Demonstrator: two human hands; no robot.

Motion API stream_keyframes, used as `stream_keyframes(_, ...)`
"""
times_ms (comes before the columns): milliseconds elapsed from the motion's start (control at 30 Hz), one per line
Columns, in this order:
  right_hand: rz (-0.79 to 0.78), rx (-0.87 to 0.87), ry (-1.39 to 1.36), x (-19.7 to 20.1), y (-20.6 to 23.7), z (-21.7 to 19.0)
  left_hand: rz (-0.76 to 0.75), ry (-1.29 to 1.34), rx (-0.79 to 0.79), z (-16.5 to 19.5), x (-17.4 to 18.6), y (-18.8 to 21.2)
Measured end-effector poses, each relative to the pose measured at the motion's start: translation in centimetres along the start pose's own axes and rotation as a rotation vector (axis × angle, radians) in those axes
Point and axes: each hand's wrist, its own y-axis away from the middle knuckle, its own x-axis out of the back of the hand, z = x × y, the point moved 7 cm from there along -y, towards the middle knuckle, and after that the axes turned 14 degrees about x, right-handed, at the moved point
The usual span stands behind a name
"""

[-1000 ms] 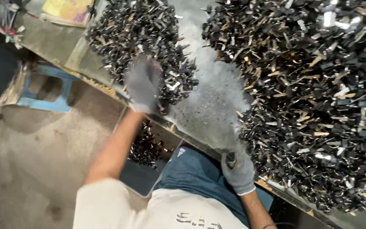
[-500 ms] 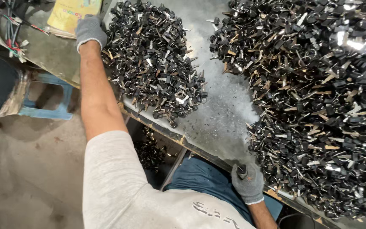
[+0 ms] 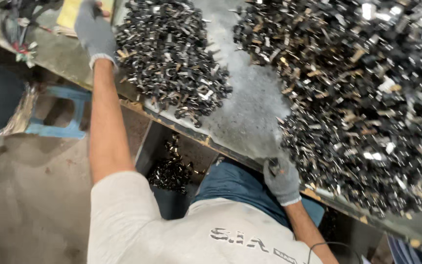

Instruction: The person, wearing gray work gloves, picks small black metal clips one at a time from large piles on a metal workbench, briefly handles each piece, and drops selected pieces into bins below the bench. The repetitive pick-and-place handling continues across the whole episode.

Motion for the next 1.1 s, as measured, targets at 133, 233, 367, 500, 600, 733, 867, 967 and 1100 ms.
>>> stream_keyframes(133,-0.025,-0.082,-0.051,1.1,1.4,0.0,-0.207,-0.213,-0.505,2.7,-5.5,14.1)
stream_keyframes(233,0.124,-0.141,-0.101,2.8,3.2,0.1,-0.761,0.000,-0.109,0.3,-12.5,25.9)
stream_keyframes(367,0.164,-0.247,-0.206,3.9,5.5,0.9,-0.841,-0.258,-0.528,2.4,-18.3,37.8)
stream_keyframes(500,-0.028,-0.464,-0.300,3.6,7.2,2.3,-0.667,-0.351,-0.638,4.1,-20.5,39.8)
stream_keyframes(600,-0.068,-0.383,-0.285,4.2,7.0,1.8,-0.793,-0.356,-0.545,3.5,-20.9,40.1)
stream_keyframes(733,-0.197,-0.279,-0.184,3.8,6.1,1.5,-0.909,-0.119,-0.436,2.9,-19.0,42.0)
stream_keyframes(867,-0.436,-0.363,-0.056,2.9,6.4,3.0,-0.937,-0.217,-0.517,1.9,-18.1,44.4)
stream_keyframes(967,-0.472,-0.438,-0.081,2.9,7.3,3.3,-0.908,-0.249,-0.484,0.8,-17.9,43.6)
stream_keyframes(1100,-0.312,-0.228,-0.151,3.4,6.4,1.9,-0.903,-0.487,-0.183,-2.8,-18.2,42.2)
